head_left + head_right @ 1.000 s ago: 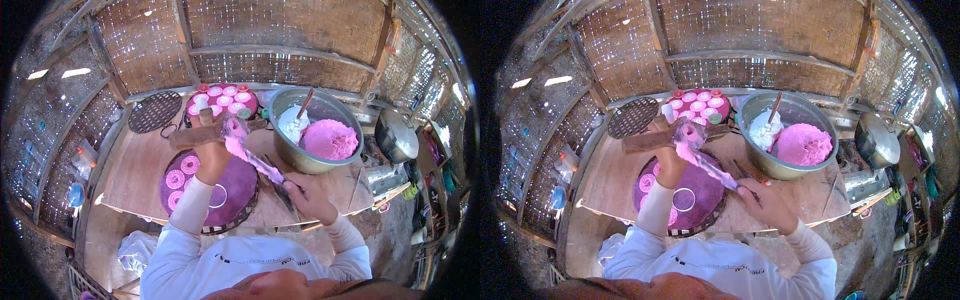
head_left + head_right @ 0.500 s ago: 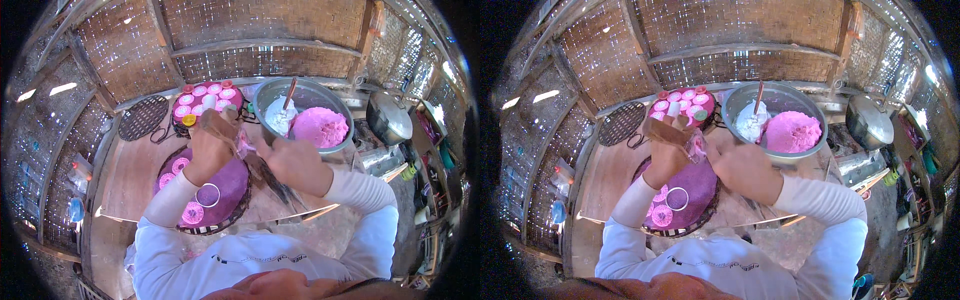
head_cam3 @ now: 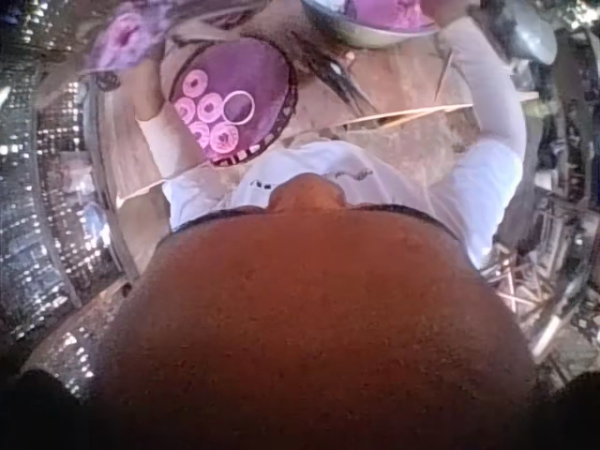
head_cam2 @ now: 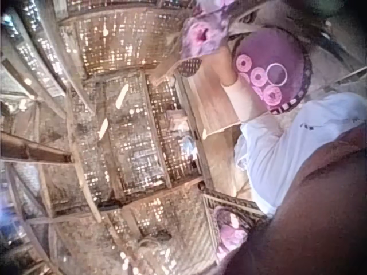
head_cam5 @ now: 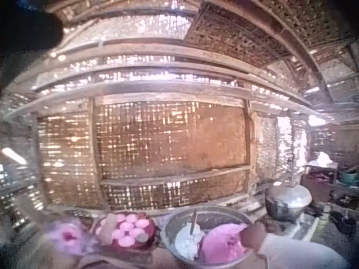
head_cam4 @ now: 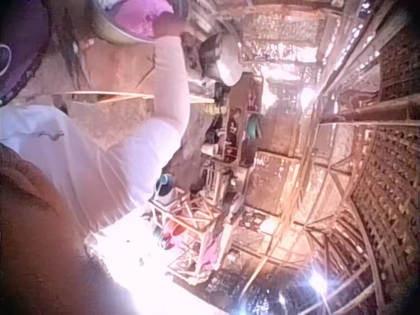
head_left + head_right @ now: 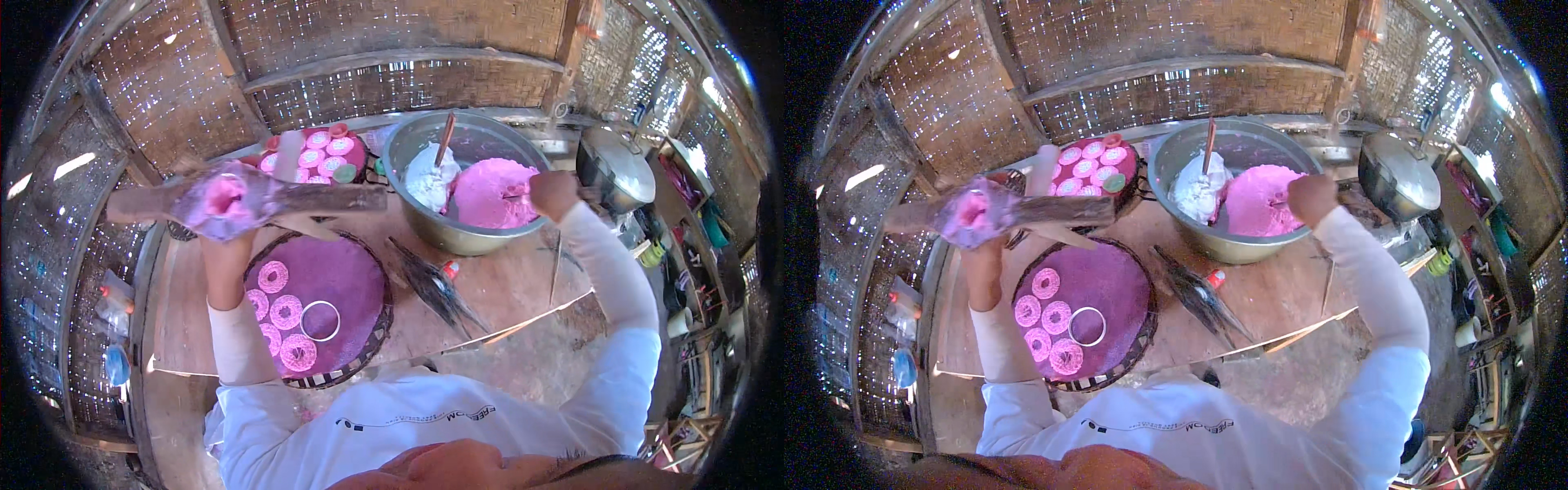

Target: The person scoops pink batter from a metal bowl and fills a cylindrical mold. They use a wooden press to flatten the batter into a ring shape on a purple tray. The process is repeated multiple times to create a batch of pink ring-shaped cakes.

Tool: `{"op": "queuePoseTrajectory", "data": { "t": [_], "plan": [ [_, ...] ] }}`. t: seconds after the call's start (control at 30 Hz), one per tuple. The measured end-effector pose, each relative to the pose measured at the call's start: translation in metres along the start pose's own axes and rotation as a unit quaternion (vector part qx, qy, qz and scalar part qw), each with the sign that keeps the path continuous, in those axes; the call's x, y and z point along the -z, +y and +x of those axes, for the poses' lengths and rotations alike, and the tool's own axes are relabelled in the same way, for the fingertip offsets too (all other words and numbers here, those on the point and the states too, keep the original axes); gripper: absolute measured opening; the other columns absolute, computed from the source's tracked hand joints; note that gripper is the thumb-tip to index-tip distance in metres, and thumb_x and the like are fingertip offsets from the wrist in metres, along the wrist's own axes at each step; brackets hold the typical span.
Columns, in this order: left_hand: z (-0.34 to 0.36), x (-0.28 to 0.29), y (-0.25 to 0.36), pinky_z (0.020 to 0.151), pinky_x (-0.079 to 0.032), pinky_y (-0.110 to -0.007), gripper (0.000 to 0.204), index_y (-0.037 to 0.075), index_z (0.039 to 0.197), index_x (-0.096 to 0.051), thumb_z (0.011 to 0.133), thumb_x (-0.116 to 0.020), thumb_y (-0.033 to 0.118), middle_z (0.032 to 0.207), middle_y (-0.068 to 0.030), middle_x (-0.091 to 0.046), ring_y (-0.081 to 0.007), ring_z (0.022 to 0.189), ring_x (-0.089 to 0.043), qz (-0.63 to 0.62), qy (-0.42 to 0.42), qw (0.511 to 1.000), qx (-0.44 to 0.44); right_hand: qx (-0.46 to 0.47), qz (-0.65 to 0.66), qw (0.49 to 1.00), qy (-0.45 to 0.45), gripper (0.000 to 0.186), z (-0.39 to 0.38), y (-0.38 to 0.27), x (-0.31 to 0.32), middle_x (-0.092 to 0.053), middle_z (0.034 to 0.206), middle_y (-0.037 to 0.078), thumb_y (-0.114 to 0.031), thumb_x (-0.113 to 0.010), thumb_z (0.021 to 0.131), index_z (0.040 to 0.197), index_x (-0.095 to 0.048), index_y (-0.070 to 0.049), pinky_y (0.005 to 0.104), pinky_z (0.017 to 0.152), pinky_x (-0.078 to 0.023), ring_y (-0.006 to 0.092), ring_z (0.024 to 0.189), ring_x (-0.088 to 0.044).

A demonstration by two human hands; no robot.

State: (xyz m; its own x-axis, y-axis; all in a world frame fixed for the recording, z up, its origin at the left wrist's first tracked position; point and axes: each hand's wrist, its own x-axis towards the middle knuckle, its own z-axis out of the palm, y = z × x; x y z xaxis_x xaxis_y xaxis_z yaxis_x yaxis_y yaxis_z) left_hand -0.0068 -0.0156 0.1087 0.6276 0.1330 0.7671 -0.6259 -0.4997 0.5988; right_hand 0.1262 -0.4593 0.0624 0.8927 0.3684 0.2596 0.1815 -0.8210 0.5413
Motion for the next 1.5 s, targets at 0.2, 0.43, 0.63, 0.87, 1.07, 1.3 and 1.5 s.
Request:
{"op": "queuePoseTrajectory", "data": {
  "t": [0.2,0.43,0.63,0.87,1.07,1.3,1.5],
  "plan": [
    [-0.006,-0.013,-0.004,0.069,-0.044,-0.028,0.04,0.008,0.102,-0.056,0.067,-0.073,0.019,0.096,-0.0051,-0.05,-0.0158,0.082,-0.052,-0.39,-0.057,0.917,0.065,0.036,0.052,0.998,-0.018,0.022,0.041,-0.045,-0.025,-0.065,0.068,0.01,-0.024,-0.052,0.078,0.072,-0.069,-0.012,0.0387,0.057,-0.051,0.0257,0.064,-0.065],
    [-0.022,-0.041,-0.011,0.085,-0.041,-0.033,0.035,0.016,0.088,-0.059,0.061,-0.081,0.022,0.093,-0.0006,-0.04,-0.015,0.082,-0.047,-0.748,-0.18,0.634,-0.083,0.228,0.88,-0.055,-0.414,0.104,-0.034,-0.246,0.151,-0.054,0.106,0.022,-0.084,-0.018,0.07,0.128,-0.037,0.0,0.0442,0.074,-0.051,0.033,0.09,-0.057],
    [-0.06,0.027,-0.01,0.076,-0.052,-0.043,0.036,0.002,0.101,-0.059,0.069,-0.07,0.016,0.107,-0.0121,-0.055,-0.0243,0.101,-0.051,-0.519,-0.004,0.823,0.23,0.15,0.896,-0.198,-0.369,0.093,-0.075,-0.256,0.162,-0.056,0.088,0.012,-0.08,-0.036,0.071,0.133,-0.034,-0.011,0.0217,0.037,-0.037,0.0109,0.048,-0.044],
    [-0.143,0.074,-0.038,0.066,-0.046,-0.031,0.014,0.007,0.082,-0.061,0.068,-0.065,0.007,0.079,-0.0063,-0.061,-0.022,0.074,-0.06,0.096,0.01,0.993,0.066,0.033,0.962,0.249,-0.109,0.052,-0.077,-0.254,0.151,-0.049,0.084,0.004,-0.044,-0.047,0.09,0.122,-0.035,-0.005,0.0211,0.044,-0.042,0.008,0.06,-0.047],
    [-0.154,0.09,-0.005,0.059,-0.043,-0.039,0.034,0.017,0.083,-0.066,0.056,-0.073,0.035,0.076,-0.0046,-0.061,-0.0257,0.063,-0.057,0.337,-0.053,0.939,-0.032,0.134,0.852,0.507,0.007,0.071,-0.08,-0.274,0.189,-0.047,0.106,0.011,-0.039,-0.06,0.081,0.13,-0.028,0.0,0.0338,0.08,-0.044,0.0191,0.091,-0.05],
    [-0.165,0.109,0.014,0.061,-0.044,-0.039,0.038,0.01,0.087,-0.066,0.057,-0.073,0.033,0.069,-0.0102,-0.062,-0.0295,0.064,-0.059,0.28,-0.178,0.943,0.02,0.278,0.682,0.671,0.083,0.094,-0.082,-0.262,0.233,-0.033,0.134,0.024,-0.038,-0.071,0.071,0.137,-0.018,0.003,0.0416,0.102,-0.029,0.0381,0.123,-0.036],
    [-0.175,0.067,0.024,0.056,-0.046,-0.044,0.035,0.007,0.086,-0.064,0.059,-0.072,0.027,0.067,-0.0154,-0.061,-0.0355,0.063,-0.06,0.143,-0.198,0.944,0.22,0.296,0.658,0.692,0.011,0.101,-0.085,-0.279,0.217,-0.033,0.133,0.026,-0.044,-0.071,0.069,0.136,-0.016,0.007,0.0394,0.102,-0.028,0.0354,0.123,-0.037]
  ]
}}
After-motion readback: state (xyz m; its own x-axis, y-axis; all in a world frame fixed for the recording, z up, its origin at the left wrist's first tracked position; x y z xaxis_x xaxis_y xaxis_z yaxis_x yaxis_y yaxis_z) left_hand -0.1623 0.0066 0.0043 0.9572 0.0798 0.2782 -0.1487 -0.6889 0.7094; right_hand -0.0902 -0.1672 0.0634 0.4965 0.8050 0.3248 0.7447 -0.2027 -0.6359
